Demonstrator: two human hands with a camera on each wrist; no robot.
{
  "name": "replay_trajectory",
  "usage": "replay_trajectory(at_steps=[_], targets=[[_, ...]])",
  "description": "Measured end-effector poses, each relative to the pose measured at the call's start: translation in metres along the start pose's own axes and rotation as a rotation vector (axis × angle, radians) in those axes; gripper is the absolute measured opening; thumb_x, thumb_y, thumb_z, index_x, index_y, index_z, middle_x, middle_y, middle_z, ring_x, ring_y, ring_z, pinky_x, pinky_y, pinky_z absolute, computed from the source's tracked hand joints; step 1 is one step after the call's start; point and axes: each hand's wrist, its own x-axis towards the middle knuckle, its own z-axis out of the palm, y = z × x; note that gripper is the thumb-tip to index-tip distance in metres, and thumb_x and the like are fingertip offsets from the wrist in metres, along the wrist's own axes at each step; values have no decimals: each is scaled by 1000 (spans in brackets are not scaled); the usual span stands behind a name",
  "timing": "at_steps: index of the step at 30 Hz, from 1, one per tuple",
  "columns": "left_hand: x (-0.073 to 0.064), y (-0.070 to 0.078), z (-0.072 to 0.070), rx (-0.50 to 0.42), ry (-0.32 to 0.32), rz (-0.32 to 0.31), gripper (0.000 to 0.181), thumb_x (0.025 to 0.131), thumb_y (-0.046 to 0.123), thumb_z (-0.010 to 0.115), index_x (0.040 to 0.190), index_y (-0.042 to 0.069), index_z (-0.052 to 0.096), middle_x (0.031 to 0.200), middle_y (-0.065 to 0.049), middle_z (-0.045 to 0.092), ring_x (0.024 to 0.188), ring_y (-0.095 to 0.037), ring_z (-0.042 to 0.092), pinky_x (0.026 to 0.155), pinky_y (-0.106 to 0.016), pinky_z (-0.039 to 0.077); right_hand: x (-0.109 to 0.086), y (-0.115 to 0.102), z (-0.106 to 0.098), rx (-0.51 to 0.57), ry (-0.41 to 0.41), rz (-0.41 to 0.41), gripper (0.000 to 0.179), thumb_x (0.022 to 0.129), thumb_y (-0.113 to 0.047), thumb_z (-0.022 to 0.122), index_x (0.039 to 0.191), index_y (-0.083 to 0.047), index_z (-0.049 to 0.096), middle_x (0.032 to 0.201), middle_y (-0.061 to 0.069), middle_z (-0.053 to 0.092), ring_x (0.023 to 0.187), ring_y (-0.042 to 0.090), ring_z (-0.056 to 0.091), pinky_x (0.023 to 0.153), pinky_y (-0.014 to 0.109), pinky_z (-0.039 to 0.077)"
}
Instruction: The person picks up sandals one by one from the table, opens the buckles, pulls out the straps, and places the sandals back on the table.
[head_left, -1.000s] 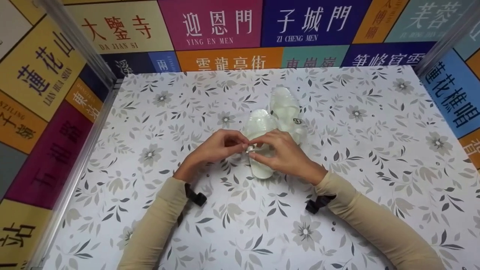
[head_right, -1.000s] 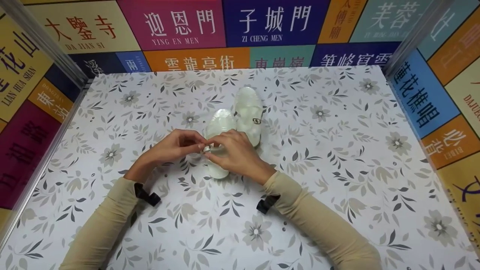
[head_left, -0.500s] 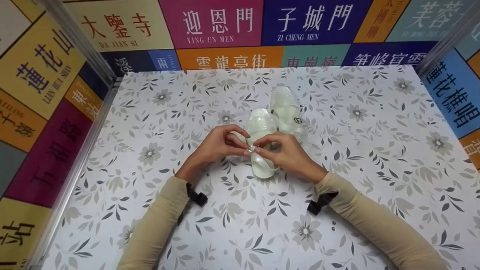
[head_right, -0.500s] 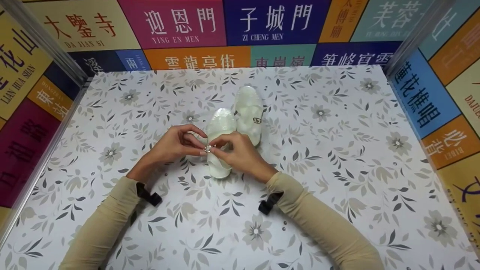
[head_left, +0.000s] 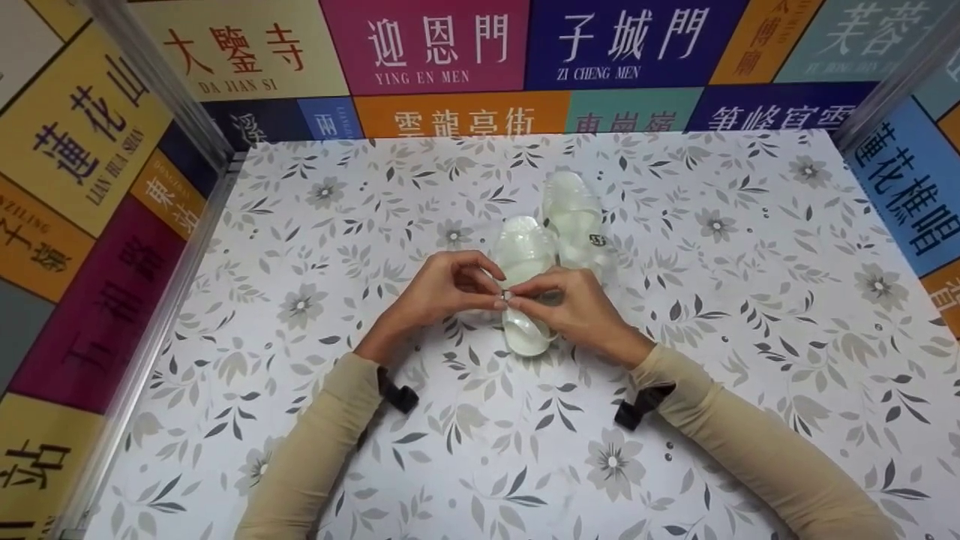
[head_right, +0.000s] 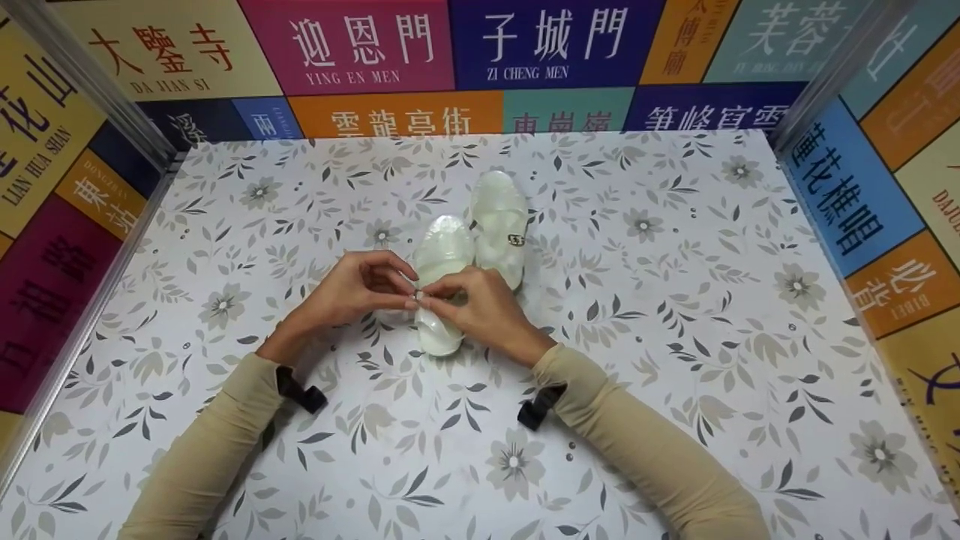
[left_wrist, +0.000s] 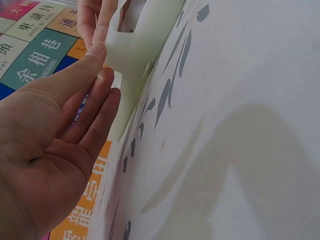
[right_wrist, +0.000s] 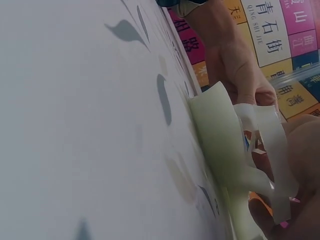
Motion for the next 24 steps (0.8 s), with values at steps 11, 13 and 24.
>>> replay_trajectory(at_steps=[11,13,24], targets=[[1,2,9,25,-23,-17,18,91,24,90,104,15,82,100,-1,83,89,-21,80,77,-28,64,-1,1,0,28,-21,-10,16,99,-24,81,114,-17,82,110,-3,82,102,13,78,95,34,65],[2,3,11,23,-27,-19,17,92,23,90,103,14,81,100,-2,83,90,-21,80,77,-27,64,-1,1,-1,28,-36,-7,16,101,-24,79,115,-17,80,110,-3,81,103,14,78,96,36,65],[1,4,14,21,-36,-38,17,94,20,88,106,11,79,103,-4,83,97,-18,81,83,-28,65,0,-1,-8,27,-106,17,12,104,-22,76,114,-16,76,109,-7,82,110,11,79,109,35,58]])
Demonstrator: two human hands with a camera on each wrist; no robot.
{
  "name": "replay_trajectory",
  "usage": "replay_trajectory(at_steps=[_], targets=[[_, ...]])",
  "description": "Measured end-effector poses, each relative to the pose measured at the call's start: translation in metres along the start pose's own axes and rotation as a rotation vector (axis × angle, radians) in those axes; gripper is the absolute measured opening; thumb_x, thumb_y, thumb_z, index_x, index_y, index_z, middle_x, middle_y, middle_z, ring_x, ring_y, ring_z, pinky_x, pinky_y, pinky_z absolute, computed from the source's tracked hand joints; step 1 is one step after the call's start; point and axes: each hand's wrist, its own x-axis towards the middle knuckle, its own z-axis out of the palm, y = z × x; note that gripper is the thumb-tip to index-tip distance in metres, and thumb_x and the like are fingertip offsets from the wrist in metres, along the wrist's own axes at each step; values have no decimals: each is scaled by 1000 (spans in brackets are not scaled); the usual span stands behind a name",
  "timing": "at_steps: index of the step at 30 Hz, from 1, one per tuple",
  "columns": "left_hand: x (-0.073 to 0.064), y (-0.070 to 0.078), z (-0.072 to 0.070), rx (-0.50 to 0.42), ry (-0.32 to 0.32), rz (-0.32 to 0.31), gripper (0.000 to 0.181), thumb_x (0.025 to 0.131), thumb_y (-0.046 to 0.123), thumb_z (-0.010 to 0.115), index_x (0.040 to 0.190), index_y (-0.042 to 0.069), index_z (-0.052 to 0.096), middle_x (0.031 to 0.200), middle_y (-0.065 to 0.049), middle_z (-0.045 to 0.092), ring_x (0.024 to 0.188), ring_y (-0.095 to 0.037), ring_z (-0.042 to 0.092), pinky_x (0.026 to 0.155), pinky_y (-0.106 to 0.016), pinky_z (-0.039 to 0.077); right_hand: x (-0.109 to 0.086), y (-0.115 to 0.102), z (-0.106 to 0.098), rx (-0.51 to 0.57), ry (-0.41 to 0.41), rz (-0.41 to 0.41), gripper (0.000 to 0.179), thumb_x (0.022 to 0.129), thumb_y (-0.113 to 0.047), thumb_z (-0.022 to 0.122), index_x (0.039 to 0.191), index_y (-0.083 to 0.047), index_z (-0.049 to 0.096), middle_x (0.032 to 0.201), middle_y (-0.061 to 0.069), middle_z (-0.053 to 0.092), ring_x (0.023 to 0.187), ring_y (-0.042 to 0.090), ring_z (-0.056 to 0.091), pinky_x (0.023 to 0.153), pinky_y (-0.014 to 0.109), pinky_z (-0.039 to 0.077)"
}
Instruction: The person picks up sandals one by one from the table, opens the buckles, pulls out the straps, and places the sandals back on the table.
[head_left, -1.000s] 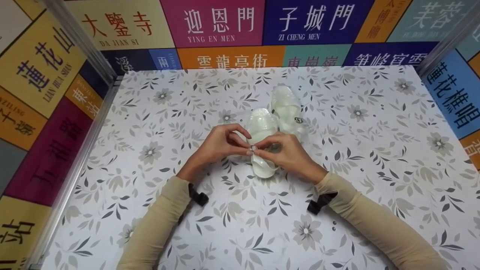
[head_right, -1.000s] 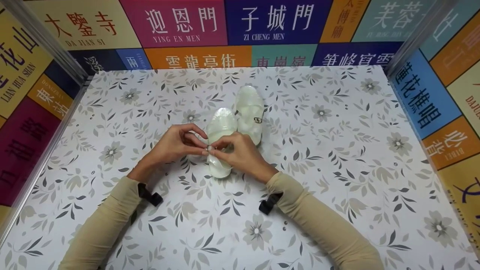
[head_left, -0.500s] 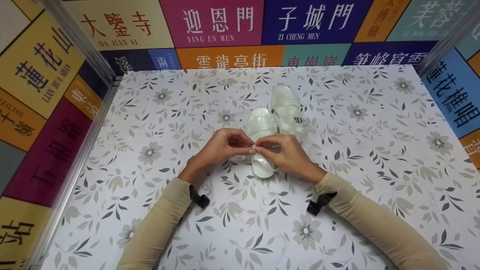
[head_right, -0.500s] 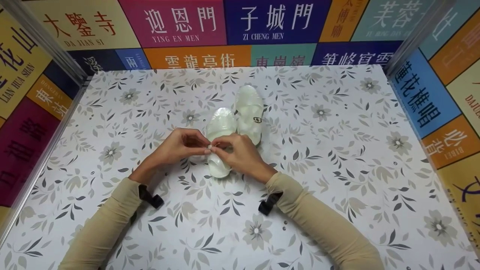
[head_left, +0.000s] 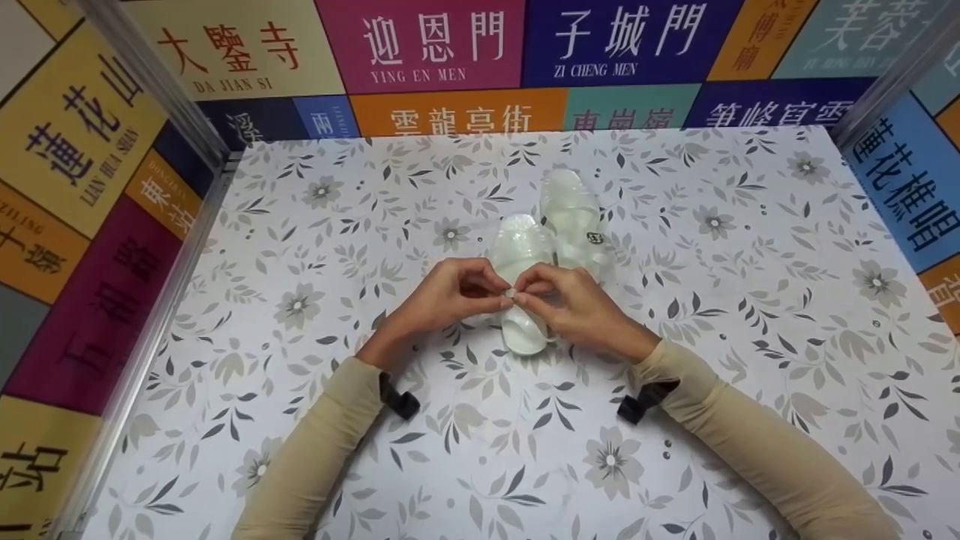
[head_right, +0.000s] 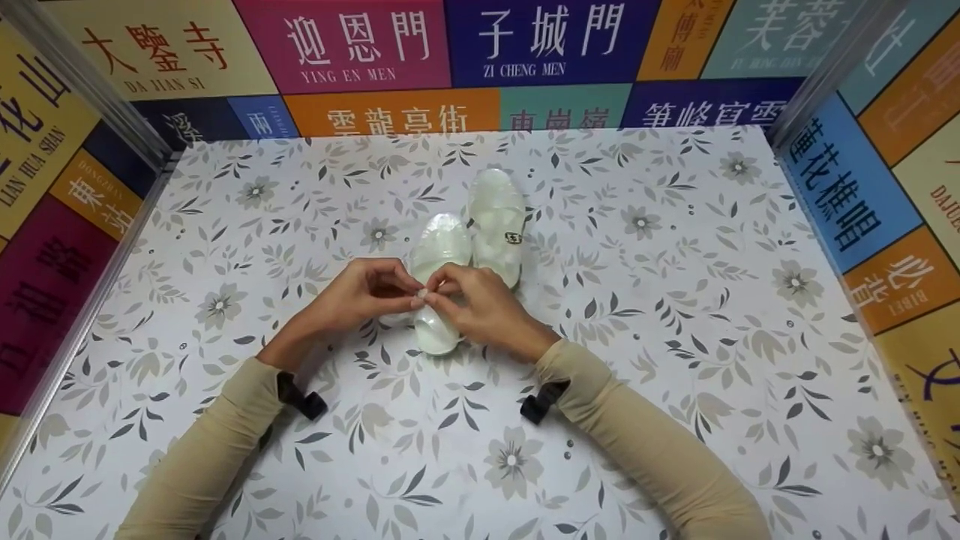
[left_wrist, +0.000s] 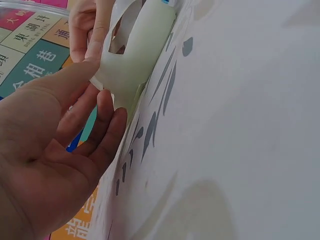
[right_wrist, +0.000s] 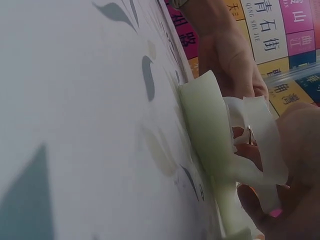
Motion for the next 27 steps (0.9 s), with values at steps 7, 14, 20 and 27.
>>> replay_trajectory(at_steps=[7,14,20,27], targets=[[-3,3,1,77,58,-9,17,92,27,89,101,16,81,99,2,84,91,-13,80,80,-30,65,2,3,2,64,20,18,20,99,-34,81,113,-21,79,107,-7,83,102,12,80,96,34,64],[-1,3,2,67,29,9,19,92,25,89,105,16,79,104,1,83,98,-14,79,91,-34,65,2,4,1,93,23,18,19,97,-31,84,112,-20,79,107,-5,83,99,15,80,94,36,65],[-2,2,1,10,-10,-3,21,94,22,88,109,14,77,107,-2,82,100,-18,78,93,-36,65,2,4,-1,103,-6,47,17,100,-31,80,112,-21,77,107,-5,82,101,16,79,97,39,64],[-3,1,0,23,-23,13,21,94,24,88,107,16,75,105,-1,80,96,-19,77,88,-36,65,1,6,-5,148,-63,59,19,100,-31,80,114,-20,75,111,-4,81,106,18,78,98,41,64]])
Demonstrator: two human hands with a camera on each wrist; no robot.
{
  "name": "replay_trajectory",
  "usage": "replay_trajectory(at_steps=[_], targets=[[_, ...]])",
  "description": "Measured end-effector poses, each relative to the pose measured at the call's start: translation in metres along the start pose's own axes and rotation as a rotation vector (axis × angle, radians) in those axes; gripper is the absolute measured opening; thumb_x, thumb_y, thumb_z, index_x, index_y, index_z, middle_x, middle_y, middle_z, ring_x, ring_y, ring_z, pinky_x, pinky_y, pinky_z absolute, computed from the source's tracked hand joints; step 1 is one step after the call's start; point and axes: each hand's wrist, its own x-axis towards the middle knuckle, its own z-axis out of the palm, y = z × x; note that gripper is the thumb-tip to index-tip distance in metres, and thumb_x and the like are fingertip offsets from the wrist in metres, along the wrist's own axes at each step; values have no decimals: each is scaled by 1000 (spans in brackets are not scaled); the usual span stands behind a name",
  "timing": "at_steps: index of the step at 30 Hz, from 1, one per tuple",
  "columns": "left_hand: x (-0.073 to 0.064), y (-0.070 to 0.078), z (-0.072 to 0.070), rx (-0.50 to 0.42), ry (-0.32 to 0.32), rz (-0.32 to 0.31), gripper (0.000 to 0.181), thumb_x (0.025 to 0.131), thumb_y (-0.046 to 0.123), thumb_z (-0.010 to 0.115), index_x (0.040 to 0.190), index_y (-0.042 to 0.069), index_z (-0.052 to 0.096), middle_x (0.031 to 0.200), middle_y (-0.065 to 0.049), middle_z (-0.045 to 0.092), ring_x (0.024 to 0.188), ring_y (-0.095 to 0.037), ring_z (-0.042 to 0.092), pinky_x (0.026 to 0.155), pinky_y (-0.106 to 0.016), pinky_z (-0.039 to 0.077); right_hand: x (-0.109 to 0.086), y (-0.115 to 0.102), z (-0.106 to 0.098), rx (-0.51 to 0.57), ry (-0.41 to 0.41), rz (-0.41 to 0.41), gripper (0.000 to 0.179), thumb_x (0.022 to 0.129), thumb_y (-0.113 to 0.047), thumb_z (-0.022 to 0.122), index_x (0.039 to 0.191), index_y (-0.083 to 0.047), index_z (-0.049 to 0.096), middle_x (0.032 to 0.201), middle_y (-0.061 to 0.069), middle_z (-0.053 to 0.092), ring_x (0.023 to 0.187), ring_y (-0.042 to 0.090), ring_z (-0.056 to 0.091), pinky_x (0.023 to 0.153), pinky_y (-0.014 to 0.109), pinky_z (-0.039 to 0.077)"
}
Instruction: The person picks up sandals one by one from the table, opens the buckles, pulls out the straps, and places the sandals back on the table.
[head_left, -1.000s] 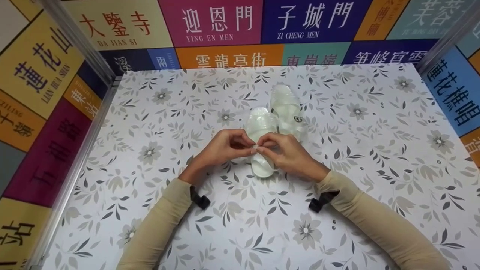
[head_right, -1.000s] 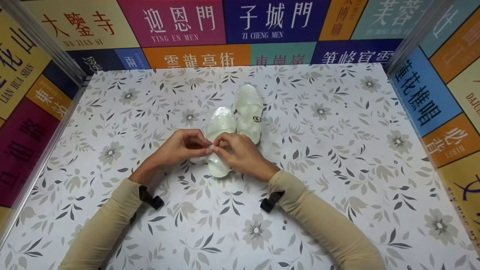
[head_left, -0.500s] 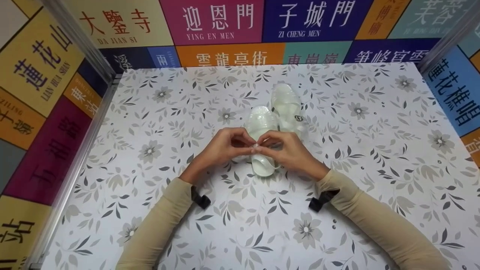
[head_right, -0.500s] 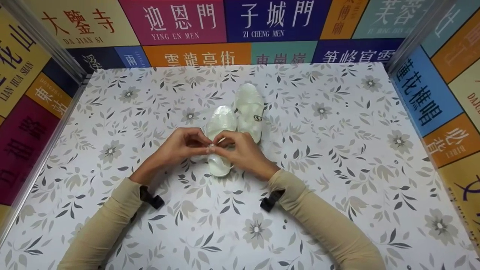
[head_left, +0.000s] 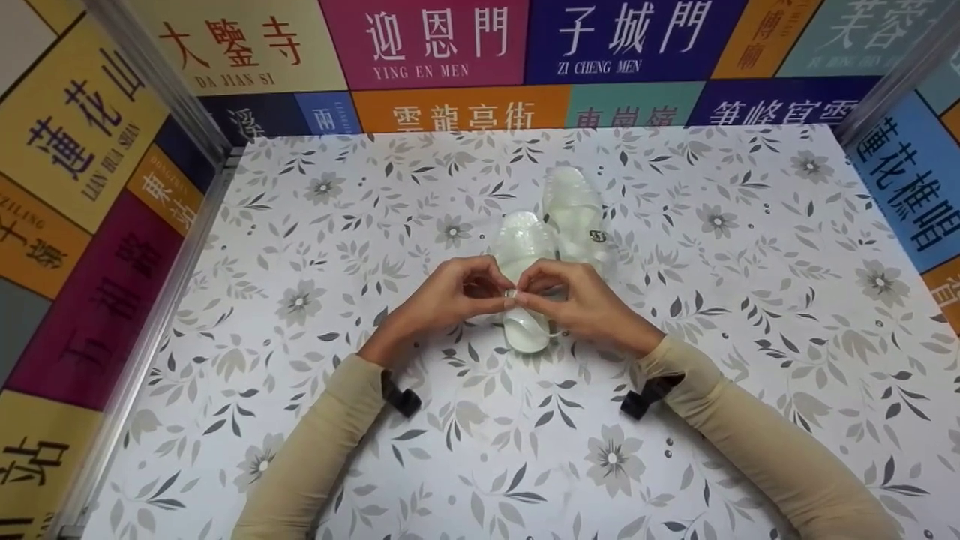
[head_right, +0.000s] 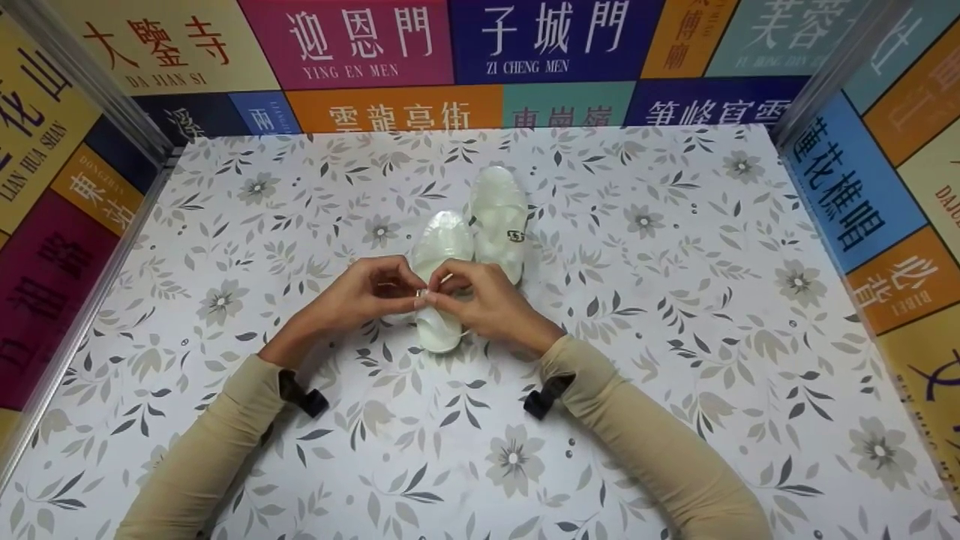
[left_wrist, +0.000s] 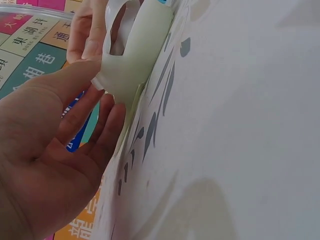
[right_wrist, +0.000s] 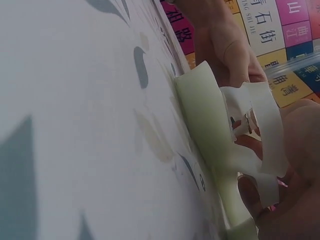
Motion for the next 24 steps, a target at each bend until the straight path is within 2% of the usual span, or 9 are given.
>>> replay_trajectory(at_steps=[7,16,20,24], targets=[[0,0,2,-7,12,-7,19,94,23,88,106,16,75,104,-1,79,96,-18,76,86,-32,64,0,1,-5,17,-30,32,20,100,-33,79,115,-21,74,112,-4,82,108,19,78,97,39,62],[0,2,5,-37,34,-37,20,93,20,88,106,11,75,105,-5,78,99,-19,75,91,-35,66,2,1,2,-9,52,32,25,96,-38,84,111,-20,74,102,-3,83,99,19,80,94,34,63],[0,2,5,-21,47,-47,20,93,21,88,106,12,75,104,-4,79,98,-18,76,90,-33,65,2,1,3,-18,59,21,21,99,-36,81,115,-23,75,105,-5,83,101,17,80,93,35,64],[-1,2,5,-21,37,-46,22,94,23,88,107,14,73,104,-3,79,97,-19,77,85,-31,64,2,0,2,-15,28,22,19,101,-34,79,115,-24,74,108,-6,81,104,17,78,98,40,63]])
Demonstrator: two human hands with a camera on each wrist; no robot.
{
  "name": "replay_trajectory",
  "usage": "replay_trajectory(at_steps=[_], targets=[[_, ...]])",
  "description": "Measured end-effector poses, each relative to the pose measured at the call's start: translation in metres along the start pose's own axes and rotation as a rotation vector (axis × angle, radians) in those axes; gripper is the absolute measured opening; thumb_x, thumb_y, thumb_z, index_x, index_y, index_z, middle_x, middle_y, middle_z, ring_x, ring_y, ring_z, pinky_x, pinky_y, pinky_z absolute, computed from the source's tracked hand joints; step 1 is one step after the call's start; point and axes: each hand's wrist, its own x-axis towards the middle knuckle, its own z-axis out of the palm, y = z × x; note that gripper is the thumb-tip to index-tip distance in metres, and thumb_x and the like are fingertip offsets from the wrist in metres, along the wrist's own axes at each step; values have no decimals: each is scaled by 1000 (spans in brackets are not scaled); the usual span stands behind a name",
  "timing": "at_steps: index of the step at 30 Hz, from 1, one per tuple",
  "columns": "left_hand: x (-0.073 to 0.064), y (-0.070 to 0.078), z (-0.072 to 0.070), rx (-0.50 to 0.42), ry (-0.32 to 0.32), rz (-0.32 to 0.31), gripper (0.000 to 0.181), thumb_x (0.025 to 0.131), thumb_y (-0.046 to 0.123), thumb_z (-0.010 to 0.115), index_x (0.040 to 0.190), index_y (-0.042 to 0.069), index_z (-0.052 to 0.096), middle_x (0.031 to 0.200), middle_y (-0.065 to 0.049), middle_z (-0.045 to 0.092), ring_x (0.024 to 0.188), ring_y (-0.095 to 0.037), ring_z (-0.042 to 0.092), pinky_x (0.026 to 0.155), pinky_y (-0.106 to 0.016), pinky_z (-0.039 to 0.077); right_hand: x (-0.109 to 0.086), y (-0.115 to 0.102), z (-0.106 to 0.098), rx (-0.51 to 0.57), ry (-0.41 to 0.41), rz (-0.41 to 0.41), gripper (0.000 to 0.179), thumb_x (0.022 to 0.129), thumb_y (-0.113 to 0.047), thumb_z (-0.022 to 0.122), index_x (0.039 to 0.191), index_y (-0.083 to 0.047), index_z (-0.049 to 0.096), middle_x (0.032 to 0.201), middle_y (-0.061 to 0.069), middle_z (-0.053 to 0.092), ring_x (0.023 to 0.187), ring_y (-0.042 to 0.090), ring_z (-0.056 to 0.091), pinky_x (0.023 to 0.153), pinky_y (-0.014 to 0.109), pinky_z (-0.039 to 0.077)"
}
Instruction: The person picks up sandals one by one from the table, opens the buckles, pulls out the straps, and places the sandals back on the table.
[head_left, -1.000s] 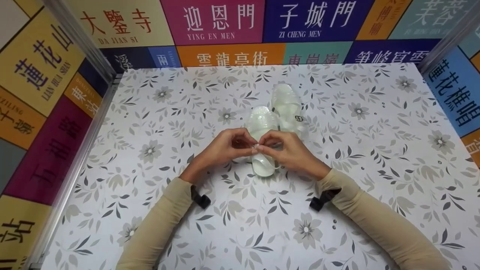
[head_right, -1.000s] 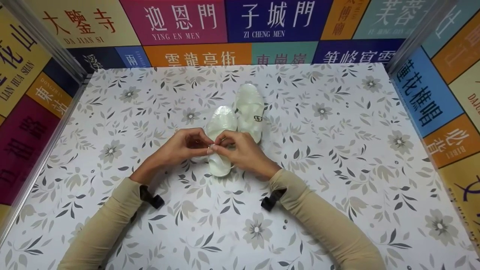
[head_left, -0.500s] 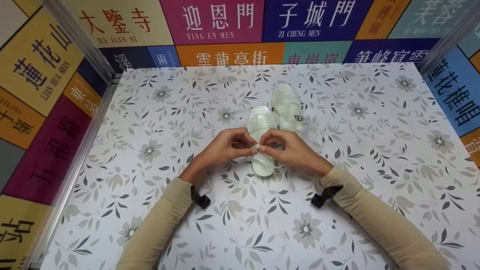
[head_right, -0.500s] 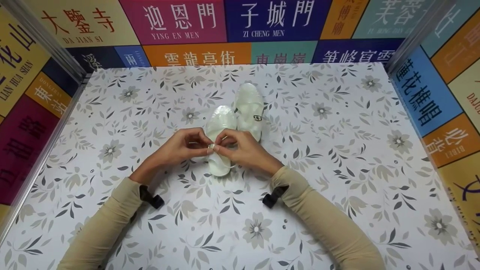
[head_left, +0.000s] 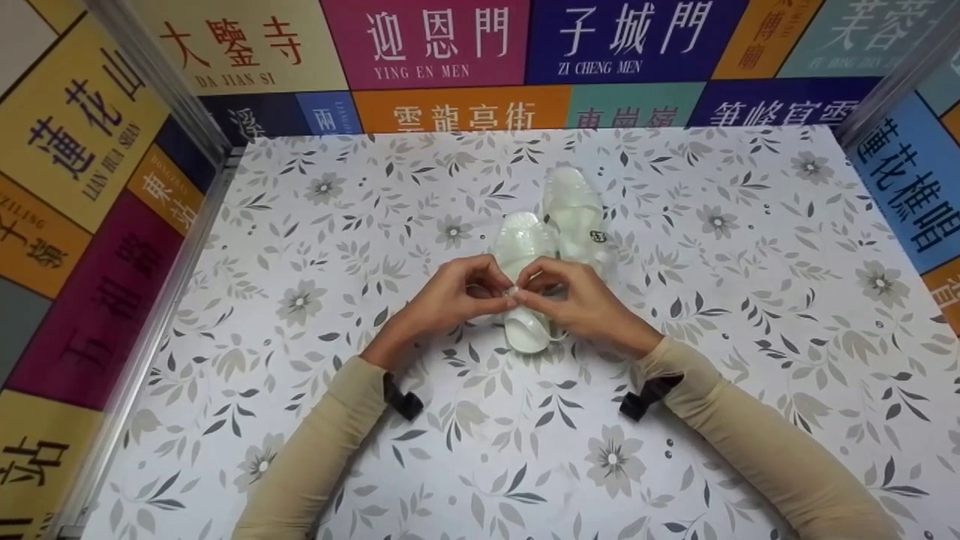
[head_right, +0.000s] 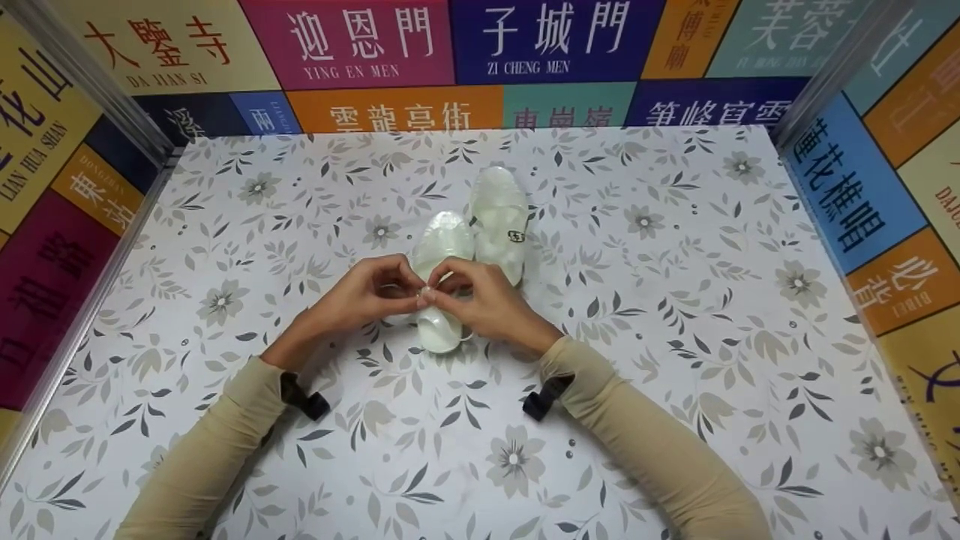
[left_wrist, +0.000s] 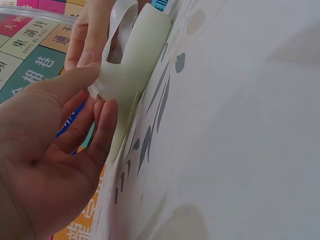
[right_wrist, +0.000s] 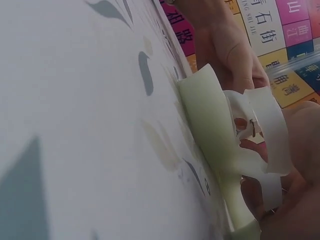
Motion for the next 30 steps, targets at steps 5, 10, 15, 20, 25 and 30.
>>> replay_trajectory(at_steps=[5,10,15,20,25,30], targets=[[0,-3,-1,4,-19,17,21,96,21,86,107,13,70,107,-2,77,98,-18,76,83,-30,63,-1,-1,-4,2,-50,8,19,102,-32,77,116,-22,70,110,-4,79,107,18,75,101,45,60],[0,-4,-1,11,-19,24,21,96,19,85,106,10,68,105,-3,76,96,-19,74,81,-29,62,-2,0,-7,29,-67,19,21,103,-33,76,119,-23,68,113,-3,79,110,20,75,101,47,57],[0,-5,-2,14,-19,28,22,97,21,84,107,9,68,103,-3,76,93,-17,74,77,-26,60,-2,2,-7,28,-57,3,20,103,-34,76,119,-24,69,112,-3,80,108,20,76,95,43,60],[0,-5,-2,16,-24,26,23,98,23,83,109,9,68,101,-2,75,90,-15,72,75,-25,57,0,3,-7,9,-51,-39,18,105,-29,75,118,-20,66,107,-2,82,99,21,77,81,34,61],[-1,-4,-2,18,-22,16,22,97,24,84,107,13,68,100,-2,74,85,-15,69,72,-24,55,0,5,-6,12,-35,-40,13,105,-20,73,115,-15,67,106,0,81,99,22,77,85,32,60],[0,-5,-2,-8,-36,18,24,98,22,83,118,13,72,114,-3,75,100,-15,75,85,-26,60,0,4,-5,17,-35,-31,17,104,-18,75,119,-16,68,110,1,79,106,19,76,96,37,60]])
